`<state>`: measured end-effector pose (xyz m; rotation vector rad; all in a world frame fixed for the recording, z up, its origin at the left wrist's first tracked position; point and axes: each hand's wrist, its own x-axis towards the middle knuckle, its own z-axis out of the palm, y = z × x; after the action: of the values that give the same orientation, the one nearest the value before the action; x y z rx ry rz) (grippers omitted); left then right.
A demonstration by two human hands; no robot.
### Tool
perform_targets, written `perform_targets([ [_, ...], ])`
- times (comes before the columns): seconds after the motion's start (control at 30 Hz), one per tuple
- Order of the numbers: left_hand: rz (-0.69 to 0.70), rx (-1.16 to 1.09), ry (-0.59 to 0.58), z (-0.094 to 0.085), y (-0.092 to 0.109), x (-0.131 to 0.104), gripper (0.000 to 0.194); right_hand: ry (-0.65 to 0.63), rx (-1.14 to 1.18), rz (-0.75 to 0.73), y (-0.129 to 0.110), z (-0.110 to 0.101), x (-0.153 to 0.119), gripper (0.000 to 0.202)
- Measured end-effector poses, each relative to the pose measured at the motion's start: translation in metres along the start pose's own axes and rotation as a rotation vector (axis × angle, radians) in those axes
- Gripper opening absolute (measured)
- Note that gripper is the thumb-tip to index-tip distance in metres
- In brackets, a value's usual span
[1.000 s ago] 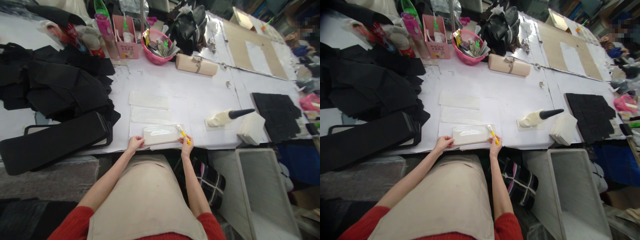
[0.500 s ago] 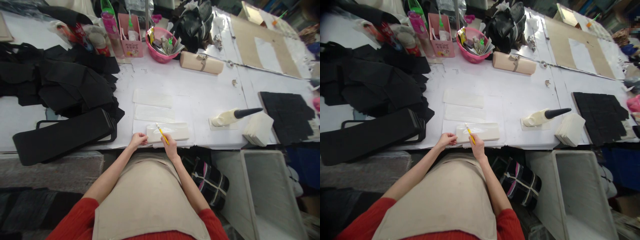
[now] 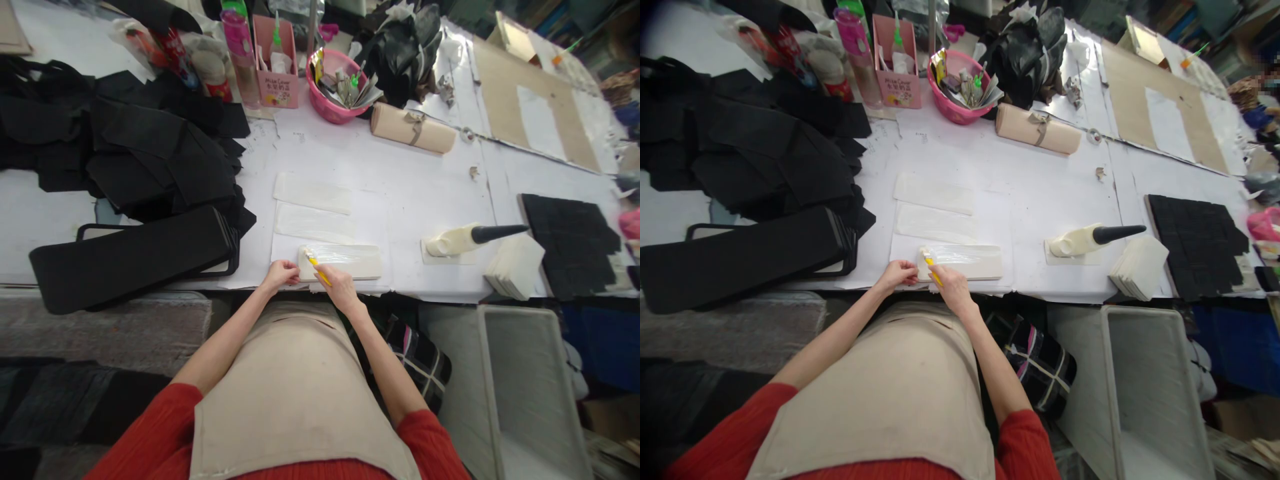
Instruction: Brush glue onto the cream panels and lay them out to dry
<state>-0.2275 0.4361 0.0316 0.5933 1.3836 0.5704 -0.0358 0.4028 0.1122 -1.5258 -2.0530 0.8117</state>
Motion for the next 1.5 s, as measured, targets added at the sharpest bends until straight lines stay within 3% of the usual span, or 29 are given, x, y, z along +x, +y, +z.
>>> perform_targets([
  [0.1,0.006,0.001,0.020,0.001,0.001,-0.002,0.018,-0.045,-0.018,-0.020,0.003,0.011,0.001,0.017],
  [0.23,-0.002,-0.010,0.031,0.003,0.002,-0.003,0.020,-0.052,0.062,0.019,0.002,0.014,-0.023,0.016],
  [0.5,0.010,-0.003,0.042,0.002,-0.001,-0.003,0.020,0.037,0.442,0.316,0.013,0.012,-0.052,0.026],
  [0.67,0.020,0.022,0.044,0.002,-0.001,-0.002,0.018,0.336,0.452,0.493,0.035,-0.008,-0.068,0.029],
  [0.77,0.015,0.036,0.036,0.002,0.000,-0.002,0.019,0.444,0.488,0.526,0.029,-0.012,-0.071,0.028],
  [0.93,0.021,0.047,0.018,0.001,0.001,-0.002,0.020,0.233,0.714,0.474,0.000,0.017,-0.052,0.028],
  [1.03,0.025,0.057,0.030,0.002,0.002,-0.002,0.019,0.228,0.724,0.475,0.003,0.027,-0.047,0.031],
  [1.13,0.036,0.075,0.042,0.003,0.003,-0.003,0.016,0.379,0.701,0.557,0.029,0.012,-0.059,0.032],
  [1.3,0.039,0.085,0.046,0.004,0.004,-0.004,0.016,0.702,0.502,0.696,0.079,-0.037,-0.089,0.033],
  [1.4,0.037,0.086,0.041,0.003,0.004,-0.003,0.017,0.797,0.322,0.684,0.079,-0.045,-0.092,0.031],
  [1.5,0.041,0.089,0.037,0.002,0.004,-0.003,0.017,0.676,0.401,0.574,0.052,-0.024,-0.079,0.027],
])
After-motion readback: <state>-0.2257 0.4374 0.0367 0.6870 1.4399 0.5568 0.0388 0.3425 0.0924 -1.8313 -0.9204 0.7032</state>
